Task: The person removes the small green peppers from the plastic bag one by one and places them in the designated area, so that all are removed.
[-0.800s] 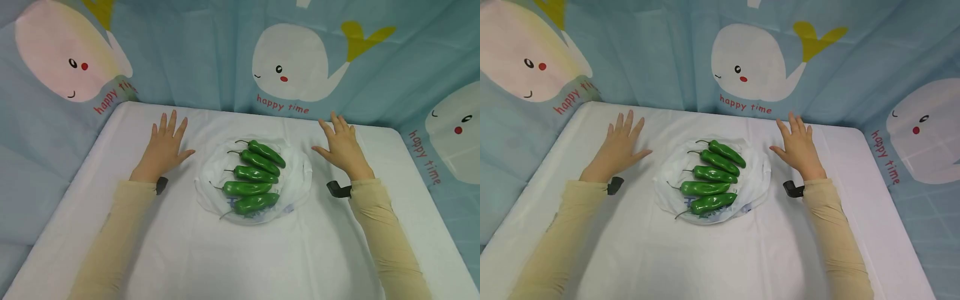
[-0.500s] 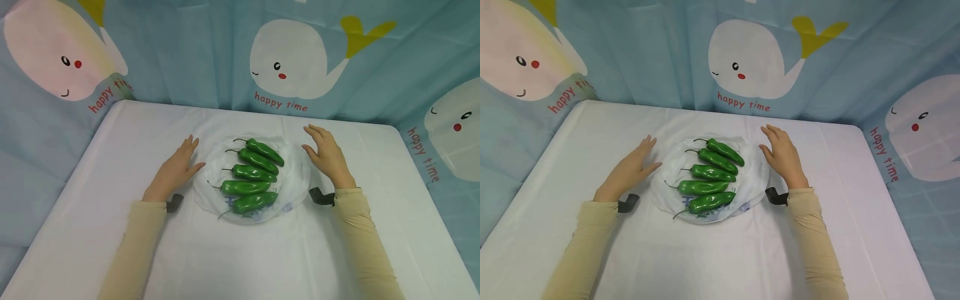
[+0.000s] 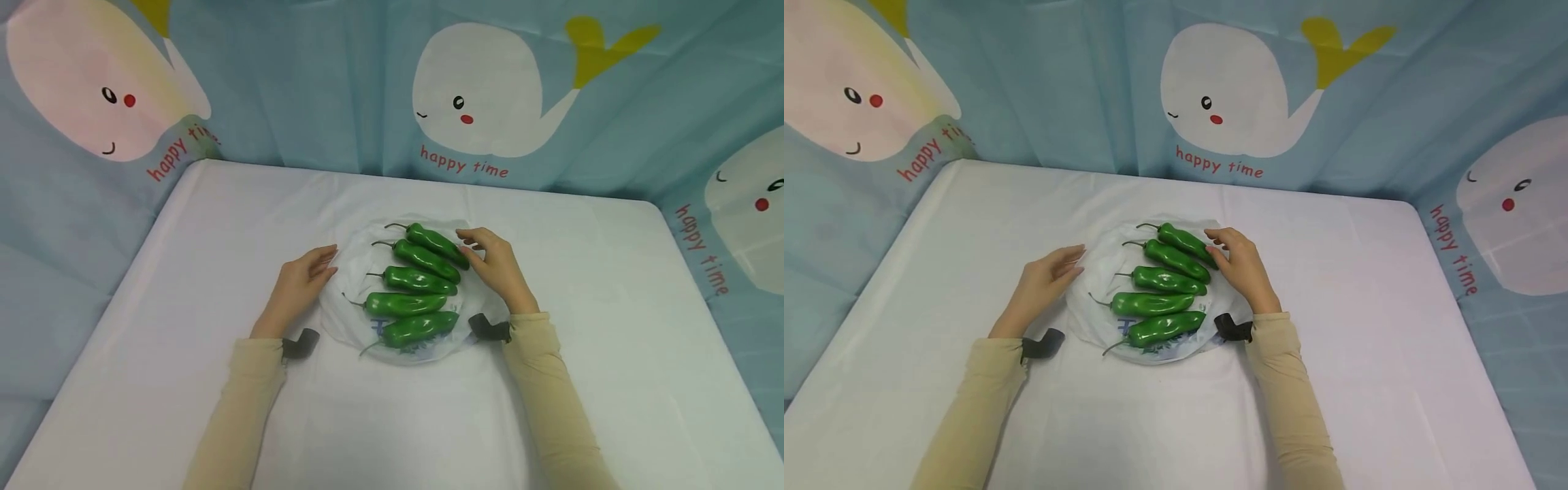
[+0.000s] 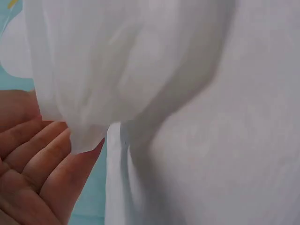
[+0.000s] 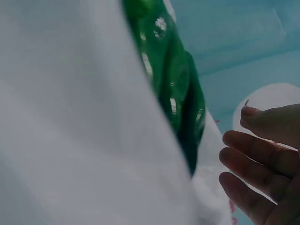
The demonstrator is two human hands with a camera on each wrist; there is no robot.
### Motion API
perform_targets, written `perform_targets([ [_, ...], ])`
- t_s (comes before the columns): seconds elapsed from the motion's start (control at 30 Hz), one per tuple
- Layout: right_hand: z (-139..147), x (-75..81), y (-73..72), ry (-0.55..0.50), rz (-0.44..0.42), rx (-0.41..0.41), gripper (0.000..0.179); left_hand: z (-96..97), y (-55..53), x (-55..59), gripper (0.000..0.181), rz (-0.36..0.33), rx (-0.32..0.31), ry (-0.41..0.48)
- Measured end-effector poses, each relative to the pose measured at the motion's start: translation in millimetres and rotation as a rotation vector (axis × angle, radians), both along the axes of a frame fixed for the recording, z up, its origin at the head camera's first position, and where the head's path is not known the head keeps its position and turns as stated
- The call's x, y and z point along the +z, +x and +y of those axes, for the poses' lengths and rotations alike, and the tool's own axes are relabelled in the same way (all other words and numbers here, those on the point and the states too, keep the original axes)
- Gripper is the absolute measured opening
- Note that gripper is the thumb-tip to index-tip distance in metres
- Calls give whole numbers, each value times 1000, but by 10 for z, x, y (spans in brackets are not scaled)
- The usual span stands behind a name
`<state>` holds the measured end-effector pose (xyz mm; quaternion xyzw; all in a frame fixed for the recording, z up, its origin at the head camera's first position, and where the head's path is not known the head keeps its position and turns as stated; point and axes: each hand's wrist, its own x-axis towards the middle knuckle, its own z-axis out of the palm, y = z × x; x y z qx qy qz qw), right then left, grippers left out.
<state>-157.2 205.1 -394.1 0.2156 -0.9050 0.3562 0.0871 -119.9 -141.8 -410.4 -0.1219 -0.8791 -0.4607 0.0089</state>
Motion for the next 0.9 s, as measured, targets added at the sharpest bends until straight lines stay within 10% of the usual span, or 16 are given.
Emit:
perform_targets([
  [0.9,-36,-265,3,-11,-163,-115,35,-8,-16,-68,36,-44,37,67],
])
